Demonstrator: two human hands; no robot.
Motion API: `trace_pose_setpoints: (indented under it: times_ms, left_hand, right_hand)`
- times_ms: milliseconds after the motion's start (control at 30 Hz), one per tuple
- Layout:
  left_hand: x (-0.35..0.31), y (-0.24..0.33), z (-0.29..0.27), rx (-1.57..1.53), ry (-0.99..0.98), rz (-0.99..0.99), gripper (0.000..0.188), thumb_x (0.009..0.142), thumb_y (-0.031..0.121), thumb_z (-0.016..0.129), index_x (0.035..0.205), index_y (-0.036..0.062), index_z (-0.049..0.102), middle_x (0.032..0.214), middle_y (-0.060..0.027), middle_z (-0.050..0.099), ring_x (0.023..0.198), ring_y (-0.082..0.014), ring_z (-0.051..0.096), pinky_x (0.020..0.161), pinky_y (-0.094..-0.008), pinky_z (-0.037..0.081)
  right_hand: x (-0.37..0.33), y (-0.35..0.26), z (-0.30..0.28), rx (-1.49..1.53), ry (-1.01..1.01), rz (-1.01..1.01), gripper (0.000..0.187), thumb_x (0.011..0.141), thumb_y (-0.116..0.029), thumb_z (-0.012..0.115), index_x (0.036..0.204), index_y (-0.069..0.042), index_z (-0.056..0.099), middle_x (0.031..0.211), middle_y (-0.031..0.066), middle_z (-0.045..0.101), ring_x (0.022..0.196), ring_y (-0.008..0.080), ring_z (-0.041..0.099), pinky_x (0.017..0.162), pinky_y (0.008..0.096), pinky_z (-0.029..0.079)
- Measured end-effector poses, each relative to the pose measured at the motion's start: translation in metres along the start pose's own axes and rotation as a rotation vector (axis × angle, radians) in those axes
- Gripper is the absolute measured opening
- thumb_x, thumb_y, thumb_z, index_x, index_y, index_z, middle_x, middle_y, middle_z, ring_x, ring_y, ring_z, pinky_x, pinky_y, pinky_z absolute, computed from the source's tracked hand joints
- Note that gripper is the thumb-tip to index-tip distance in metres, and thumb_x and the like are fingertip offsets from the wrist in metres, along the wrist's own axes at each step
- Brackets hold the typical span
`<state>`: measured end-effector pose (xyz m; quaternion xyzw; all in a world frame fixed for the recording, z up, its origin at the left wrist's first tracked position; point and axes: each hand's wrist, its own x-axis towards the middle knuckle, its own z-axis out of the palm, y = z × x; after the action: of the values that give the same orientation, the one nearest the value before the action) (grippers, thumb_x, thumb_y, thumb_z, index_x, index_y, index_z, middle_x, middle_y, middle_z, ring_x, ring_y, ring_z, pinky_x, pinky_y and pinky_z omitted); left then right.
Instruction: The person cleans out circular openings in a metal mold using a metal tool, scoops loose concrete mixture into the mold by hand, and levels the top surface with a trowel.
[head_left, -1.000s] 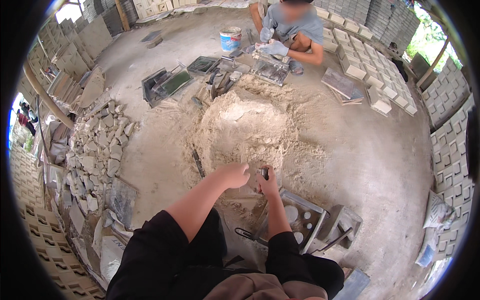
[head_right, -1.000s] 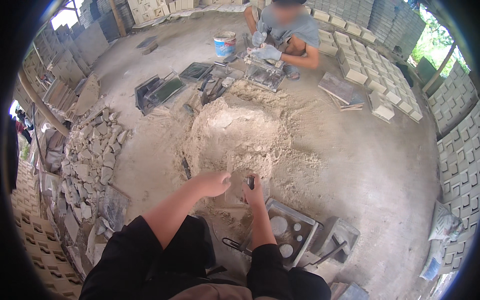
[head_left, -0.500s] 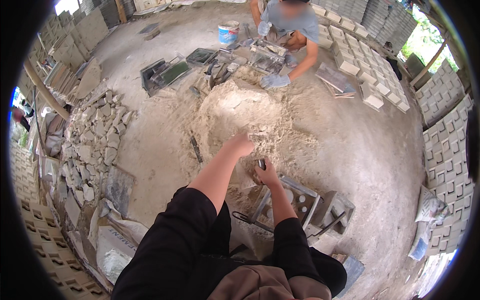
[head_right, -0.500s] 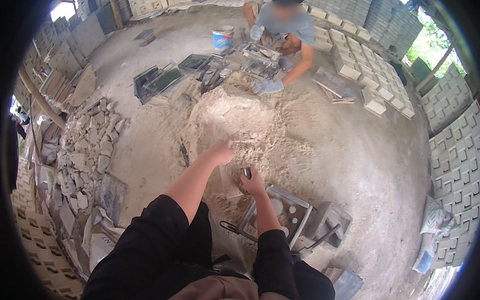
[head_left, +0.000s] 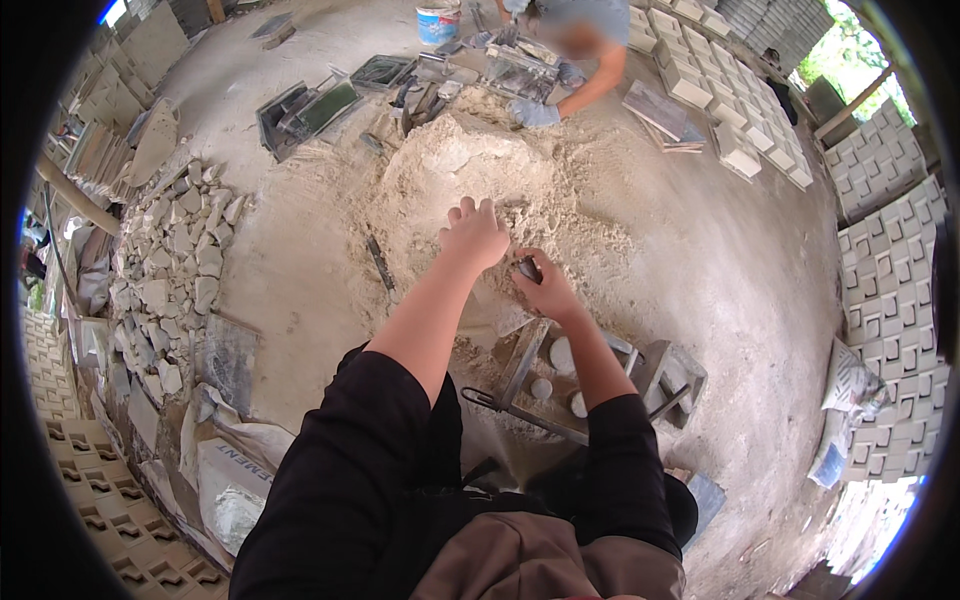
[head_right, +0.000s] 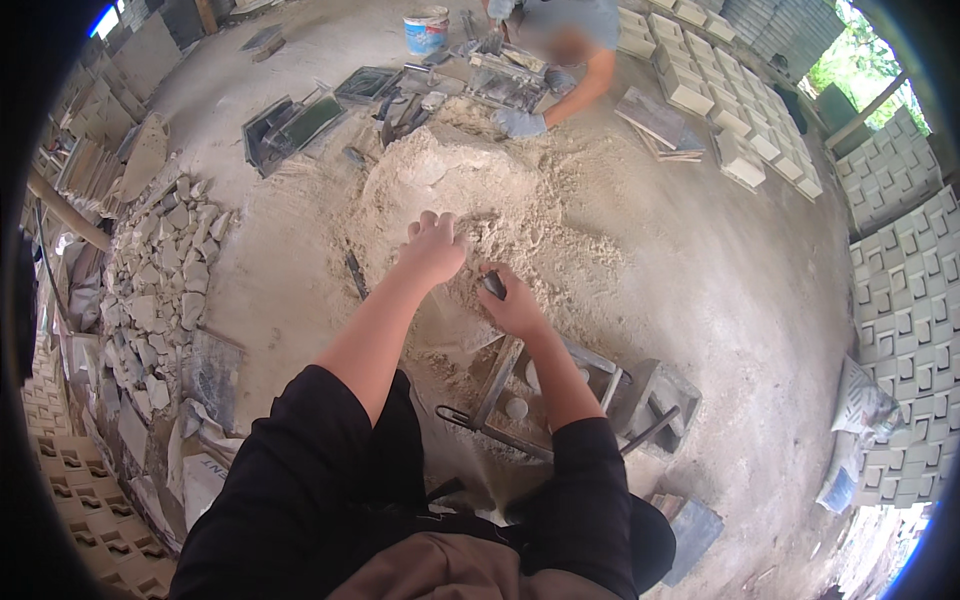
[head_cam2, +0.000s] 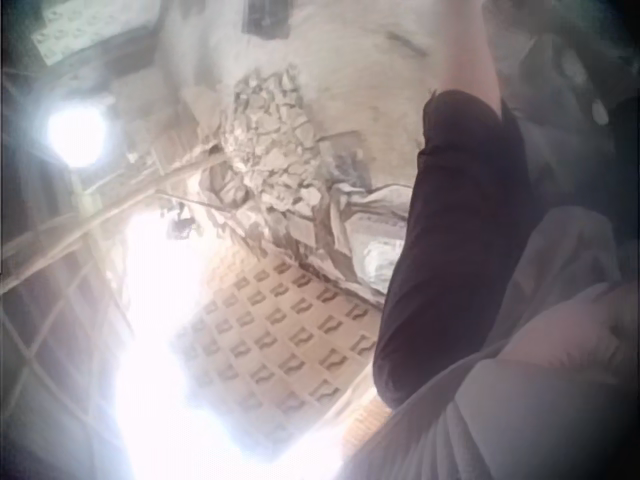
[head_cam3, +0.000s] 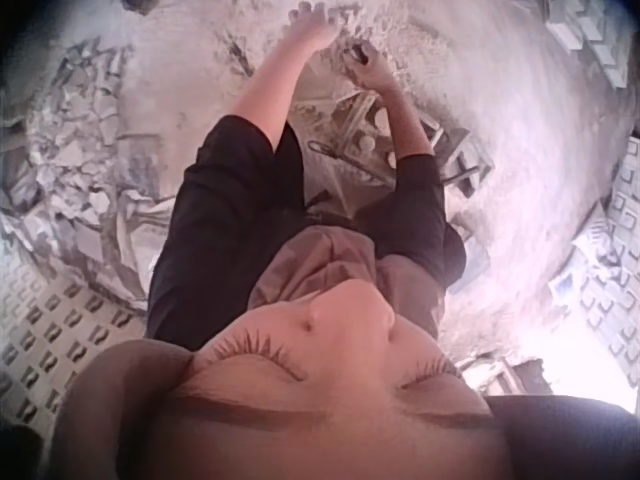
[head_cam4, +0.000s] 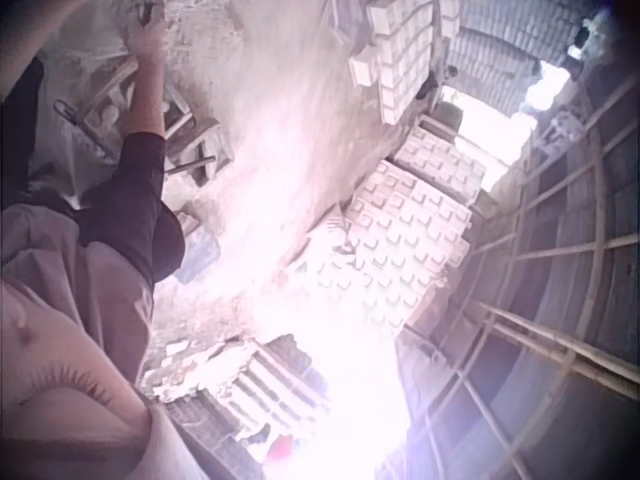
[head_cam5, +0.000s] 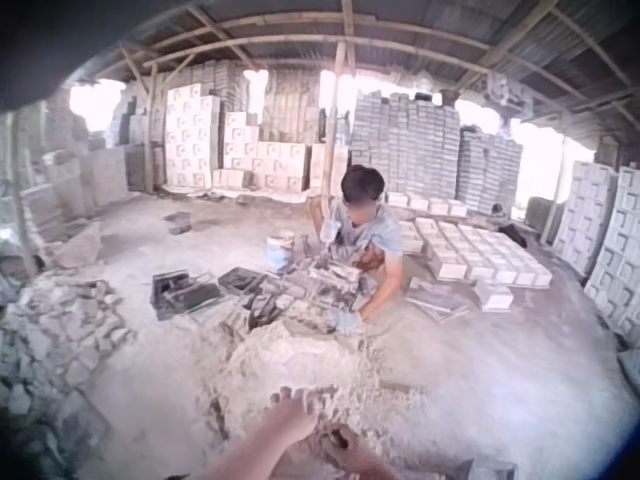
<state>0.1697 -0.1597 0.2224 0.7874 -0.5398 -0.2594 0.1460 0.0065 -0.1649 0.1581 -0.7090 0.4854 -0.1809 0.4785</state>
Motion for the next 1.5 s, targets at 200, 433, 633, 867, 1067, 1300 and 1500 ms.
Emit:
trace_pose_setpoints:
  times_ms: [200, 433, 633, 867, 1067, 1300, 1500]
  left_hand:
    - [-0.004, 0.006, 0.006, -0.069, 0.089, 0.114, 0.044, 0.085, 0.029, 0.043, 0.122, 0.0070, 0.037, 0.123, -0.0164, 0.036, 0.115, -0.0334, 0.035, 0.092, -0.0476, 0.034]
    - [-0.003, 0.009, 0.011, -0.011, -0.026, 0.121, 0.046, 0.086, 0.029, 0.042, 0.126, 0.0077, 0.035, 0.125, -0.0174, 0.036, 0.117, -0.0343, 0.033, 0.095, -0.0430, 0.034]
    - [-0.005, 0.026, 0.021, 0.062, -0.117, 0.153, 0.047, 0.088, 0.031, 0.038, 0.127, 0.0064, 0.032, 0.129, -0.0181, 0.034, 0.119, -0.0350, 0.034, 0.096, -0.0428, 0.034]
    - [-0.008, 0.032, 0.041, 0.056, -0.298, 0.181, 0.046, 0.089, 0.031, 0.036, 0.127, 0.0039, 0.033, 0.127, -0.0186, 0.040, 0.115, -0.0307, 0.043, 0.096, -0.0399, 0.035]
    - [-0.019, 0.041, 0.048, 0.137, -0.412, 0.172, 0.041, 0.088, 0.032, 0.040, 0.120, 0.0063, 0.042, 0.121, -0.0167, 0.048, 0.111, -0.0291, 0.046, 0.090, -0.0379, 0.038]
    - [-0.051, 0.059, 0.054, 0.338, -0.492, 0.186, 0.032, 0.087, 0.022, 0.039, 0.111, 0.0040, 0.048, 0.110, -0.0171, 0.055, 0.102, -0.0265, 0.053, 0.085, -0.0389, 0.041]
    - [-0.078, 0.036, 0.108, 0.275, -0.399, 0.222, 0.044, 0.081, 0.029, 0.045, 0.115, 0.0004, 0.047, 0.115, -0.0211, 0.050, 0.105, -0.0353, 0.049, 0.089, -0.0442, 0.039]
  right_hand:
    - [-0.061, -0.012, -0.080, -0.181, 0.032, 0.174, 0.048, 0.075, -0.029, 0.061, 0.114, -0.008, 0.042, 0.080, 0.0145, 0.060, 0.075, 0.0259, 0.059, 0.070, 0.0349, 0.045]
    - [-0.125, 0.075, -0.130, -0.515, 0.149, 0.095, 0.042, 0.073, -0.034, 0.061, 0.101, -0.007, 0.045, 0.083, 0.0171, 0.060, 0.080, 0.0327, 0.059, 0.070, 0.0398, 0.045]
    - [-0.150, 0.108, -0.129, -0.752, -0.042, 0.172, 0.033, 0.075, -0.031, 0.057, 0.096, -0.007, 0.046, 0.080, 0.0155, 0.060, 0.080, 0.0334, 0.059, 0.070, 0.0443, 0.045]
    - [-0.156, 0.112, -0.116, -0.854, -0.132, -0.011, 0.027, 0.077, -0.028, 0.055, 0.092, -0.008, 0.047, 0.072, 0.0147, 0.060, 0.071, 0.0333, 0.060, 0.062, 0.0444, 0.047]
    - [-0.158, 0.108, -0.120, -1.003, -0.320, -0.311, 0.020, 0.073, -0.022, 0.055, 0.086, -0.007, 0.052, 0.069, 0.0117, 0.061, 0.063, 0.0288, 0.061, 0.054, 0.0408, 0.048]
    - [-0.161, 0.108, -0.126, -1.107, -0.316, -0.203, 0.014, 0.074, -0.017, 0.051, 0.085, -0.010, 0.056, 0.069, 0.0107, 0.062, 0.065, 0.0290, 0.061, 0.057, 0.0411, 0.048]
    - [-0.144, 0.085, -0.156, -0.967, -0.210, -0.163, 0.018, 0.071, -0.026, 0.057, 0.081, -0.011, 0.057, 0.075, 0.0134, 0.061, 0.072, 0.0327, 0.059, 0.062, 0.0424, 0.047]
